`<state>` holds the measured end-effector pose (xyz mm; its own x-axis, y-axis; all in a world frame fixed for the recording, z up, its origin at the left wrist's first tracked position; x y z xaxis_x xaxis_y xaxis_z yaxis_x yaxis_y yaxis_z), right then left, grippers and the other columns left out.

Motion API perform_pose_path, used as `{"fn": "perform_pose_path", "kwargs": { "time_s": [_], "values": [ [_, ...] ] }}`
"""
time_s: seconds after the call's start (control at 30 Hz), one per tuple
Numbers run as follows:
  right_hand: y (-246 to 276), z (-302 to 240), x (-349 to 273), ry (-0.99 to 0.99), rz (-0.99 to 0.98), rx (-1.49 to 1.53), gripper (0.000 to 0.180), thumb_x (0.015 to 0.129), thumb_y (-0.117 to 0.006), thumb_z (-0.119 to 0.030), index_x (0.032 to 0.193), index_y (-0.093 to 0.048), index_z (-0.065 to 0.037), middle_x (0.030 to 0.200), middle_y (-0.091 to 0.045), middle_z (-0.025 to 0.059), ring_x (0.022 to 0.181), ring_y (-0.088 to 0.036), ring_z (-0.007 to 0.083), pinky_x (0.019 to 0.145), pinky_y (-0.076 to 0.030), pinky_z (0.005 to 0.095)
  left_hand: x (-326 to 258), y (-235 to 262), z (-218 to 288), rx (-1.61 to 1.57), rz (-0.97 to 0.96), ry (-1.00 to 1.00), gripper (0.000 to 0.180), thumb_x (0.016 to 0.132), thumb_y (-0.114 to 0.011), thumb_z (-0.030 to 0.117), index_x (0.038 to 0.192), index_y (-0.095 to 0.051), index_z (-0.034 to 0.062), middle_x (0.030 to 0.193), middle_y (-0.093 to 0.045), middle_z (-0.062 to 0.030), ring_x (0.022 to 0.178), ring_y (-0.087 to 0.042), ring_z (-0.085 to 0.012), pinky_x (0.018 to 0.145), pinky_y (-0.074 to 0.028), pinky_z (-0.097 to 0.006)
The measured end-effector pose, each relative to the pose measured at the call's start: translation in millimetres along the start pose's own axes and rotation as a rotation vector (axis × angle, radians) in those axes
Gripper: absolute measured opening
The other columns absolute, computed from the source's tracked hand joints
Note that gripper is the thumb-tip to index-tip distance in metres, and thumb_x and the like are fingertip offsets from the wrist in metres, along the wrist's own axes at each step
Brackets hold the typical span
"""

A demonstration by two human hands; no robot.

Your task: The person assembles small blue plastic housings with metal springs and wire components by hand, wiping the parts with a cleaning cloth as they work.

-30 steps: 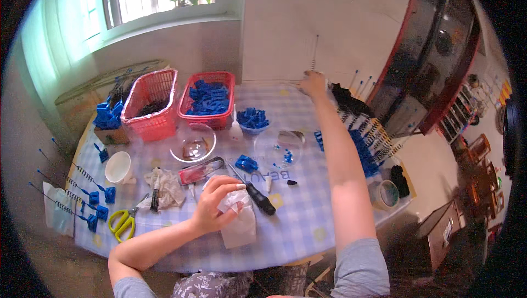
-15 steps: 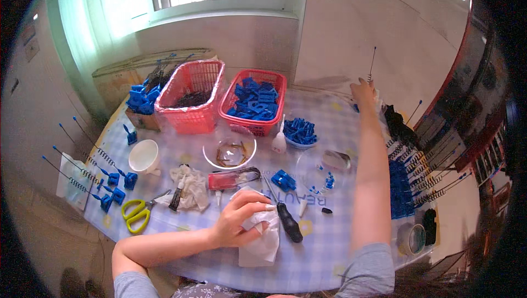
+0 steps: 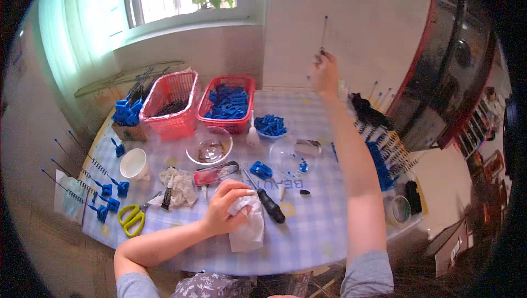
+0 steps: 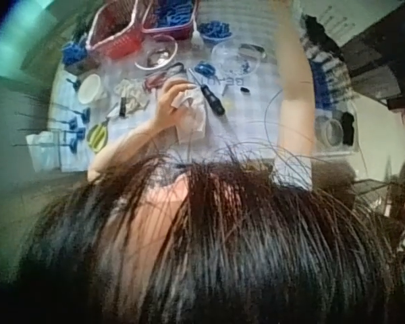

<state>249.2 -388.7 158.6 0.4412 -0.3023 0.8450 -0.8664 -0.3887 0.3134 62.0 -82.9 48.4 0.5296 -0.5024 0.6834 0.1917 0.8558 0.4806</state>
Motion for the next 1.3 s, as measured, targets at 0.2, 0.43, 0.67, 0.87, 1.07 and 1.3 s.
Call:
{"fn": "perform_pose_path", "kwargs": {
  "time_s": [0.2, 0.43, 0.67, 0.87, 1.07, 1.3],
  "values": [
    [98.1, -140.7, -44.7, -0.004, -0.056, 0.475, 0.02, 0.074, -0.051, -0.008, 0.092, -0.058, -0.001, 0.101, -0.051, 0.0122, 0.084, -0.054, 0.0208, 0.071, -0.044, 0.0271, 0.8, 8.2, 9.0, -0.006, 0.017, 0.011, 0.031, 0.064, -0.06, 0.005, 0.094, -0.053, 0.0031, 0.095, -0.05, -0.0137, 0.087, -0.049, -0.0276, 0.075, -0.04, -0.033],
    [165.0, -227.6, -147.7, -0.279, -0.339, 0.94, 0.021, 0.077, -0.044, 0.001, 0.094, -0.055, 0.005, 0.11, -0.045, 0.0076, 0.098, -0.048, 0.0156, 0.083, -0.04, 0.0269, -14.1, 33.0, 19.6, -0.343, -0.082, 0.302, 0.073, 0.063, -0.071, 0.02, 0.121, -0.03, 0.0049, 0.108, -0.047, -0.0107, 0.099, -0.047, -0.0185, 0.078, -0.041, -0.031],
    [206.1, -296.7, -236.8, -0.308, -0.471, 1.236, 0.022, 0.079, -0.046, 0.001, 0.099, -0.052, 0.004, 0.114, -0.04, 0.0103, 0.108, -0.041, 0.0193, 0.09, -0.036, 0.0315, -84.4, 69.2, 112.8, -0.778, -0.094, 0.371, 0.072, 0.07, -0.066, 0.017, 0.124, -0.021, 0.0004, 0.104, -0.046, -0.0116, 0.096, -0.048, -0.0146, 0.078, -0.042, -0.028],
    [228.2, -326.8, -283.5, -0.471, -0.459, 1.33, 0.022, 0.074, -0.043, 0.008, 0.093, -0.054, 0.004, 0.114, -0.042, 0.0097, 0.106, -0.044, 0.023, 0.088, -0.039, 0.0351, -135.1, 89.7, 138.1, -0.694, 0.13, 0.467, 0.056, 0.071, -0.064, 0.029, 0.111, -0.039, -0.0022, 0.09, -0.054, -0.0108, 0.081, -0.056, -0.0174, 0.073, -0.045, -0.028],
    [238.8, -304.1, -304.7, -0.63, -0.294, 1.432, 0.033, 0.071, -0.053, 0.003, 0.102, -0.042, -0.002, 0.104, -0.046, 0.0159, 0.089, -0.054, 0.0222, 0.078, -0.046, 0.0335, -159.0, 83.1, 153.3, -0.588, 0.397, 0.374, 0.04, 0.073, -0.063, 0.015, 0.103, -0.045, -0.0027, 0.086, -0.055, -0.0072, 0.078, -0.055, -0.0112, 0.067, -0.045, -0.022],
    [246.7, -291.7, -318.3, -0.756, -0.13, 1.477, 0.017, 0.07, -0.056, 0.002, 0.086, -0.053, 0.001, 0.082, -0.058, 0.0103, 0.076, -0.057, 0.0198, 0.072, -0.046, 0.0319, -157.6, 77.5, 178.6, -0.325, 0.428, 0.208, 0.04, 0.067, -0.069, 0.024, 0.091, -0.049, -0.002, 0.08, -0.056, -0.0084, 0.072, -0.055, -0.0126, 0.067, -0.046, -0.025]
  ]
}}
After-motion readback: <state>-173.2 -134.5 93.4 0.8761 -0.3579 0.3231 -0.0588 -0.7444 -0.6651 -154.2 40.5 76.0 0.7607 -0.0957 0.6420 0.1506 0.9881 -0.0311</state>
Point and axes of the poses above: each hand's wrist, its own x-axis towards the middle knuckle, its own y-axis out of the back of the hand, z = x × y, the point moved 8 cm from there along x, towards the middle knuckle
